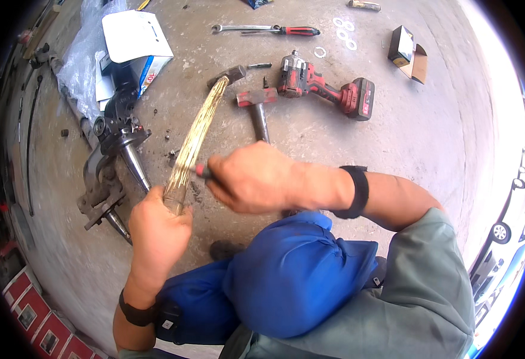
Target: The person uses a knife to scrape the wooden handle of a hammer while holding it by the metal head. They move the blade along the wood, shaving off thin pieces to shape or clean the handle.
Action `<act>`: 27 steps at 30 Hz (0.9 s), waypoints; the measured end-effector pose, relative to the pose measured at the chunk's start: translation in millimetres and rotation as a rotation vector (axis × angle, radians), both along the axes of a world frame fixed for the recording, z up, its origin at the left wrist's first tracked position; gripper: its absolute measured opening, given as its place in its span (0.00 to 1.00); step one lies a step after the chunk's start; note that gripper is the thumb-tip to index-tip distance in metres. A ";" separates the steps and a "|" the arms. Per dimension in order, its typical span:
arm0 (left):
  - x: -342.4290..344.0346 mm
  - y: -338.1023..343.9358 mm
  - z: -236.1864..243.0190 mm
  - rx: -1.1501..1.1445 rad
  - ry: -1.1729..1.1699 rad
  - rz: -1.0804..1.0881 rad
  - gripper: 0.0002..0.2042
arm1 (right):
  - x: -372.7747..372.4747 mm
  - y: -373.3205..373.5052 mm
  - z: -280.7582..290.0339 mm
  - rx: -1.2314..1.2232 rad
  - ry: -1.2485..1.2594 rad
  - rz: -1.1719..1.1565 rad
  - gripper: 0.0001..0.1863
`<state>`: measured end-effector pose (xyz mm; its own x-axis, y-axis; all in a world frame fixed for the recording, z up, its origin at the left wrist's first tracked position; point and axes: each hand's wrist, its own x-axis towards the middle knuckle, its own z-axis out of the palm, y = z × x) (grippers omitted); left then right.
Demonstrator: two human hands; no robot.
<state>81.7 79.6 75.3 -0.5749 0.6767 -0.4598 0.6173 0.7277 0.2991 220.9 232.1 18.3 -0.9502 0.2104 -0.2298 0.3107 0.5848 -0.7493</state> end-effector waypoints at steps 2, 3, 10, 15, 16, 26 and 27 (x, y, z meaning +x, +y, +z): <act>-1.7 3.5 0.4 0.034 -0.028 -0.026 0.13 | -3.1 15.1 -20.3 0.098 -0.045 -0.105 0.15; -4.2 4.1 -0.8 0.044 -0.038 -0.034 0.12 | -1.1 11.4 -14.7 0.066 -0.007 -0.043 0.16; -8.0 -5.0 -7.2 0.140 -0.127 0.084 0.11 | -11.3 19.9 -10.8 0.116 -0.014 -0.130 0.15; -13.7 -8.9 -6.5 0.115 -0.227 0.182 0.12 | 0.1 -6.5 10.8 0.005 0.023 0.084 0.16; -13.9 -9.0 -6.7 0.134 -0.224 0.181 0.11 | -1.7 -0.5 15.3 -0.001 0.017 0.116 0.16; -13.5 -11.6 -13.2 0.182 -0.152 0.128 0.10 | -14.6 5.1 12.4 0.089 0.088 0.097 0.16; -13.9 -7.9 -8.7 0.167 -0.175 0.170 0.09 | -20.3 15.3 2.4 0.136 0.091 0.027 0.15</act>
<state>67.8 71.7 66.6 -0.6080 0.6523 -0.4527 0.4194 0.7480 0.5145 200.5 247.4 20.8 -0.9714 0.2082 -0.1140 0.2285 0.6899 -0.6869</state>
